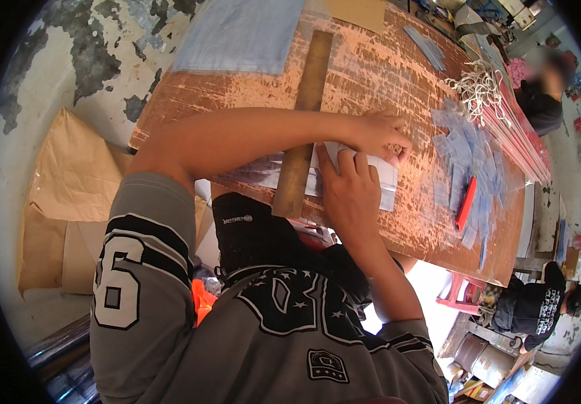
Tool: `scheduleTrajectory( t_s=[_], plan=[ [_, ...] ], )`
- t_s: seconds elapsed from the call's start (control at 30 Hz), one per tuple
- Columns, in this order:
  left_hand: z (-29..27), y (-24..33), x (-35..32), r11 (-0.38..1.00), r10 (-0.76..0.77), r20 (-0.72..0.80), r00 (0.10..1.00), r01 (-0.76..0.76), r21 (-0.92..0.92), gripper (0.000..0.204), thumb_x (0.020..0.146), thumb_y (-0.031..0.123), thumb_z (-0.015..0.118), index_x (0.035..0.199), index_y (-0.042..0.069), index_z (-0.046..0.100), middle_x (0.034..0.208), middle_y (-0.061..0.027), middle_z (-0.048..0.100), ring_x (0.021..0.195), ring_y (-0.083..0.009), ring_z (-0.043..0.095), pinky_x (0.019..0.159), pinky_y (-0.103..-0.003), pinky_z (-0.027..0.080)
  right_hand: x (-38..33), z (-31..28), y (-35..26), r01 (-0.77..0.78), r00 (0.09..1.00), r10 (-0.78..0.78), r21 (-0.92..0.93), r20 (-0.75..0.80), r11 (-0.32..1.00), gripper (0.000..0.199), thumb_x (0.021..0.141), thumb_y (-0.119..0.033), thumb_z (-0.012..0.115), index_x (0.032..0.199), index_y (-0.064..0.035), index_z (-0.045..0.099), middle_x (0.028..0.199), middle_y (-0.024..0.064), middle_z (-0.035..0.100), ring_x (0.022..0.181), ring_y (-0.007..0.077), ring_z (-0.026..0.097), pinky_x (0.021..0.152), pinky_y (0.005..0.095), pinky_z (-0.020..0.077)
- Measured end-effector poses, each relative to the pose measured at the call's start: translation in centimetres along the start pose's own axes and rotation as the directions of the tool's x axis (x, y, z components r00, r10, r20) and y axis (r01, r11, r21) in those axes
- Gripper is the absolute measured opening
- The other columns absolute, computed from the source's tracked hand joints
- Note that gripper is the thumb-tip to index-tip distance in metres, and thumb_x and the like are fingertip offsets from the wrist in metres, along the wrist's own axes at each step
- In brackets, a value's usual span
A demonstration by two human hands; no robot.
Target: The person uses a red utility knife and a wooden ruler to cut translucent plastic sheets on a wooden table. They repeatedly align the ruler, score the material, and separate the cut pieces, stacking them on the table.
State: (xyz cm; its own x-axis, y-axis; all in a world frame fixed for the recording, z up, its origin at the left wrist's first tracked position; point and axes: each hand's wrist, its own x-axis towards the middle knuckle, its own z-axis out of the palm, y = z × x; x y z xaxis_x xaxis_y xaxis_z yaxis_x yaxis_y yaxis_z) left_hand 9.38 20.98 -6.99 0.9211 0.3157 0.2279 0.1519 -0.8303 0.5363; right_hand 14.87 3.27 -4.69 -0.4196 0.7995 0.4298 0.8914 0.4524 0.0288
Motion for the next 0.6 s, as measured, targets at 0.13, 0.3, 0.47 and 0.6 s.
scheduleTrajectory(
  t_s=[0.13,0.3,0.47,0.6],
  plan=[
    [0.06,0.08,-0.15,1.0,-0.006,-0.019,1.0,0.006,0.007,0.017,0.096,0.044,0.076,0.109,0.034,0.075,0.112,-0.0022,0.054,0.117,-0.0263,0.053,0.099,-0.05,0.039,0.02,-0.01,0.03,0.005,1.0,-0.005,0.011,-0.004,1.0,0.053,0.091,-0.012,0.064,0.143,-0.0075,0.072,0.104,0.0071,0.059,0.099,0.0272,0.059,0.08,0.04,0.0484],
    [0.55,-0.54,0.17,0.999,0.044,-0.052,0.998,-0.044,0.008,0.018,0.095,0.045,0.075,0.109,0.034,0.075,0.113,-0.0022,0.054,0.117,-0.0265,0.053,0.099,-0.051,0.039,0.09,-0.27,0.29,0.01,1.0,-0.009,0.024,-0.019,1.0,0.05,0.092,-0.013,0.064,0.141,-0.0085,0.073,0.105,0.0078,0.059,0.101,0.0281,0.059,0.081,0.0407,0.0483],
    [0.46,-0.56,-0.04,0.999,0.031,-0.044,0.999,-0.03,0.02,0.019,0.096,0.047,0.075,0.108,0.033,0.076,0.111,-0.0019,0.055,0.117,-0.026,0.053,0.097,-0.049,0.039,-0.07,0.08,0.55,0.001,1.0,0.0,0.04,-0.025,0.999,0.048,0.094,-0.018,0.069,0.141,-0.0105,0.073,0.107,0.0084,0.058,0.102,0.029,0.059,0.08,0.0422,0.0468],
    [0.44,-0.51,0.01,0.999,0.034,-0.04,0.999,-0.032,0.034,0.018,0.096,0.048,0.074,0.107,0.033,0.076,0.108,-0.0017,0.055,0.117,-0.0255,0.053,0.096,-0.047,0.04,0.02,-0.59,0.27,-0.033,0.999,0.032,0.113,0.013,0.993,0.055,0.094,-0.034,0.077,0.143,-0.0121,0.072,0.11,0.0098,0.059,0.104,0.0309,0.058,0.082,0.0448,0.0457]
  ],
)
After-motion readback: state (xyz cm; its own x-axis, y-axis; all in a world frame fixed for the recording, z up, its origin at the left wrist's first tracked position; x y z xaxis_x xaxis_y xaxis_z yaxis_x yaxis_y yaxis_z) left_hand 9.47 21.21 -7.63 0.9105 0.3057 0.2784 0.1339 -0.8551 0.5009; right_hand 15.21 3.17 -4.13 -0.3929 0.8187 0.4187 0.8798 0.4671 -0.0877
